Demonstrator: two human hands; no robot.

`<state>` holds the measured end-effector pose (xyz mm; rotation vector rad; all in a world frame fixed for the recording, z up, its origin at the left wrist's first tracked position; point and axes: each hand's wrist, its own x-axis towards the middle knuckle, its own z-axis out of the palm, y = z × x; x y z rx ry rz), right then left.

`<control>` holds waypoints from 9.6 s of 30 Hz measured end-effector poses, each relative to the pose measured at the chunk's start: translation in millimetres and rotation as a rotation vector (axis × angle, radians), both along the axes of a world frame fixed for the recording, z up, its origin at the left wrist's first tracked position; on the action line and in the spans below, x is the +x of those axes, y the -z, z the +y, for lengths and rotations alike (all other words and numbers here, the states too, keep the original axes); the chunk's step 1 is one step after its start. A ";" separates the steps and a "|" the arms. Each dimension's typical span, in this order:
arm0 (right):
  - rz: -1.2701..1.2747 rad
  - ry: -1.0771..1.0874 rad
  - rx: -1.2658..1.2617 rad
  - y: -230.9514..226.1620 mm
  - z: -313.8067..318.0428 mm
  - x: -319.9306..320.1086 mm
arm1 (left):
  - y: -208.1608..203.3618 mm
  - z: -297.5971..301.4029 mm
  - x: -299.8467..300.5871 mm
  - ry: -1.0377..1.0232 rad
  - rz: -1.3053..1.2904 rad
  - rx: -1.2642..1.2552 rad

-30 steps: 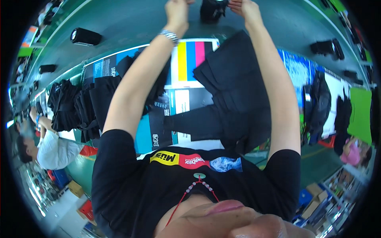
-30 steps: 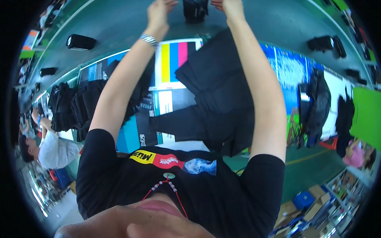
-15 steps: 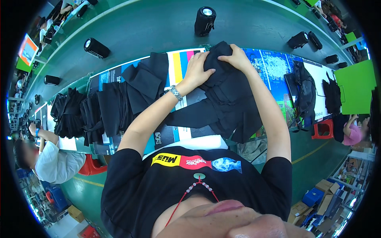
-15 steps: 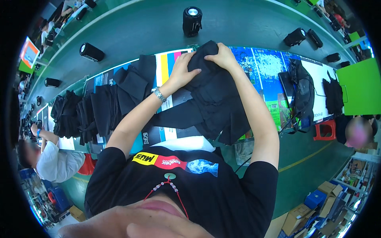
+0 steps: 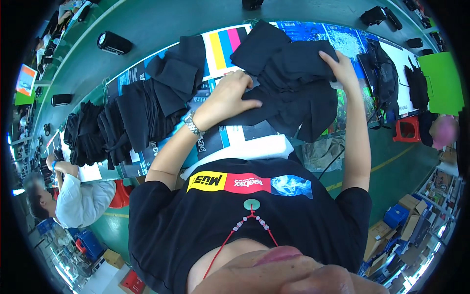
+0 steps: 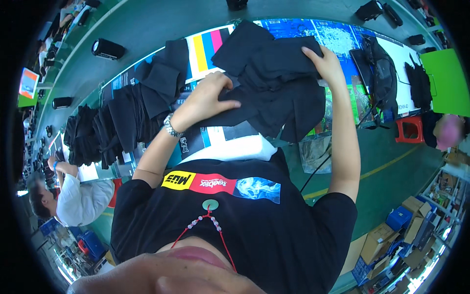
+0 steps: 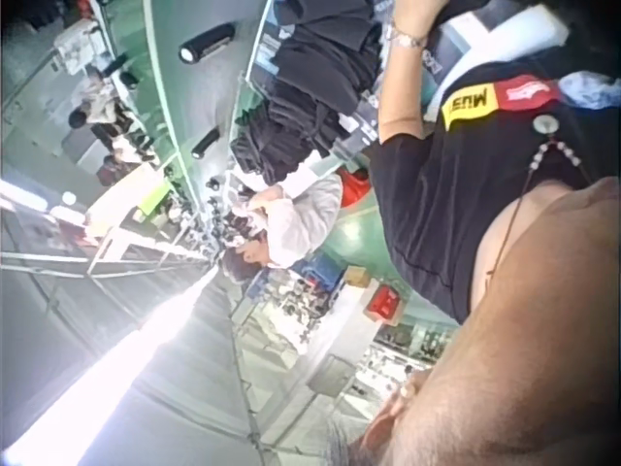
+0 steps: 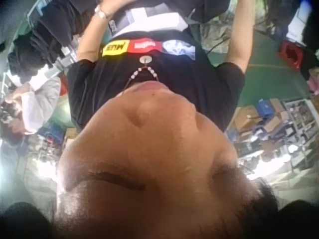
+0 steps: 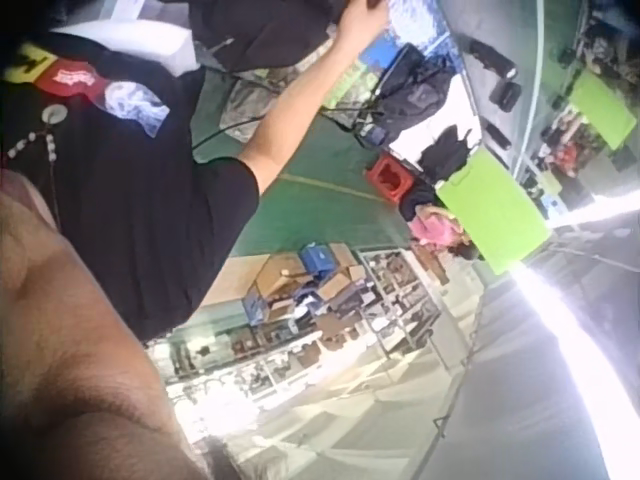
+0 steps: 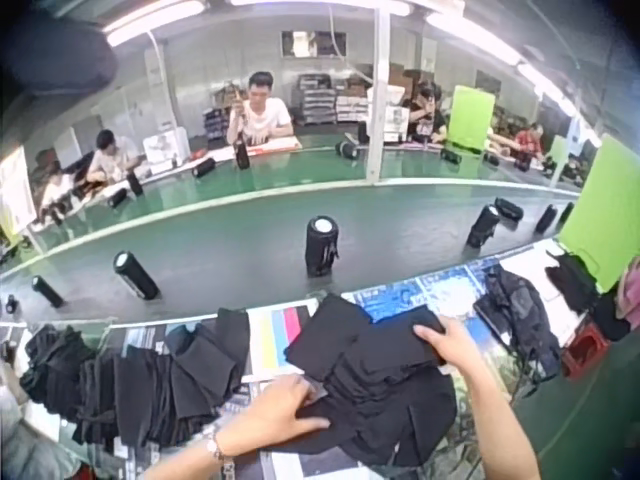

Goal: The person picks up black fabric pieces and black cylindrical components from a table, checking the fit of the fabric over the cylinders, then stacks the fabric pieces.

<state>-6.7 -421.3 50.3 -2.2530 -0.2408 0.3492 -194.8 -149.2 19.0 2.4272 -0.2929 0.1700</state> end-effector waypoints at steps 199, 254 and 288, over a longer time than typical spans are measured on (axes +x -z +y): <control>-0.005 -0.062 0.373 50.8 356.7 127.5 | -13.0 226.1 197.4 -0.671 0.209 -0.882; -0.435 -0.226 -0.477 63.3 272.1 148.1 | 6.3 103.2 251.0 -0.319 -0.505 -0.708; -0.374 -0.272 0.439 22.9 282.9 87.8 | -39.2 175.2 225.4 -0.359 -0.050 -0.554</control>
